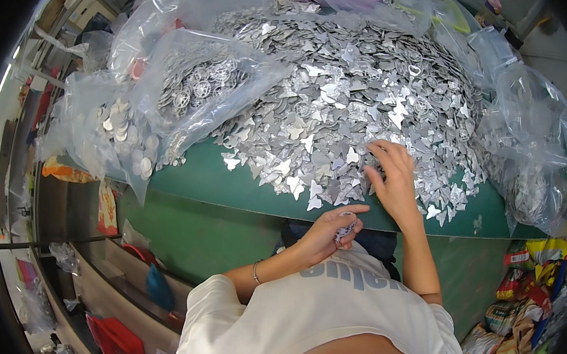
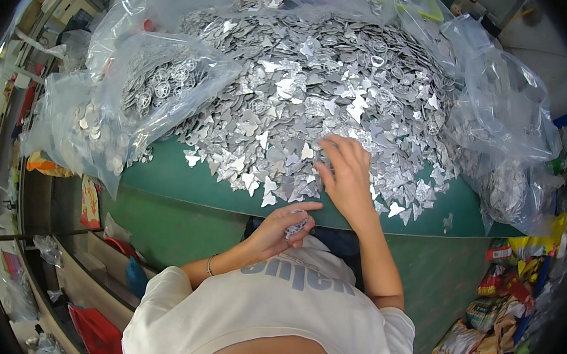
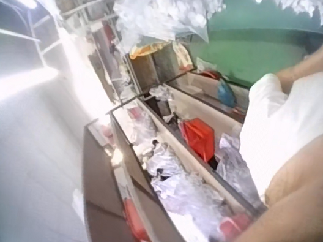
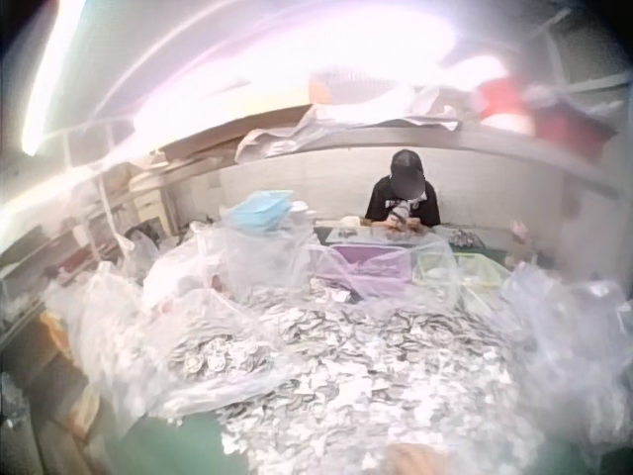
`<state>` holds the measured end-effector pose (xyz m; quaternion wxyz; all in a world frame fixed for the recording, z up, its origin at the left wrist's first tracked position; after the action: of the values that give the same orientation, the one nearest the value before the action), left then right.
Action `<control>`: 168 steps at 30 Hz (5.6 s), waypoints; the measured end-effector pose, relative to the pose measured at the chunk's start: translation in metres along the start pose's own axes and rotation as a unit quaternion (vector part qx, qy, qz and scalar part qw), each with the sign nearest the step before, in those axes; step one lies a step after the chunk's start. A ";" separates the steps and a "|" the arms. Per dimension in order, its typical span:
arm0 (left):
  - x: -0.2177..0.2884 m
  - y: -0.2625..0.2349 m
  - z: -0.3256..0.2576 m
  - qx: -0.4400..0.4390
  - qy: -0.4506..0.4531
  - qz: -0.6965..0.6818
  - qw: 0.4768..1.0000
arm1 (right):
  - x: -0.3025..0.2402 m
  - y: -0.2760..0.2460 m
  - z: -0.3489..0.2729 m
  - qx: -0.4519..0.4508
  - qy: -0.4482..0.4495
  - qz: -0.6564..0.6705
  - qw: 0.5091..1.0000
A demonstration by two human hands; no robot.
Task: The person sorts silver butterfly-shaped decorative items by hand from a large pile on a green table, picking up individual pieces and placing some into a small white container while moving others aside into bags.
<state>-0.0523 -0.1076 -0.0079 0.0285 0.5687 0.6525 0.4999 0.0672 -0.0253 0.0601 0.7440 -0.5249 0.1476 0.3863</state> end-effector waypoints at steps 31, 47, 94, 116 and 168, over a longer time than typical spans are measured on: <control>0.039 -0.054 -0.033 -0.038 0.161 -0.271 0.948 | -0.001 0.041 0.046 0.076 0.078 0.116 0.987; 0.121 -0.066 0.006 0.070 0.173 -0.286 0.940 | -0.013 0.091 0.117 -0.005 -0.067 -0.059 0.996; 0.113 -0.025 0.035 0.128 0.097 -0.320 0.934 | 0.011 0.063 0.095 -0.310 0.097 0.255 0.911; 0.080 -0.035 0.044 0.017 0.029 -0.324 0.946 | 0.018 0.036 0.094 -0.123 -0.076 0.041 0.989; 0.069 -0.049 0.022 0.073 0.047 -0.327 0.941 | 0.025 0.066 0.110 -0.053 -0.131 -0.119 0.983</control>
<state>-0.0980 -0.0332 -0.0155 0.1182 0.3004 0.8379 0.4401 0.0149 0.0939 0.0454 0.7686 -0.5226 -0.0354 0.3673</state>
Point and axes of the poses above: each hand's wrist, its own z-axis towards the middle knuckle, its own y-axis out of the palm, x = y × z, the point moved 6 cm from there along z, towards the middle knuckle, and after that the axes turned 5 degrees about z, right-handed, at the moved point
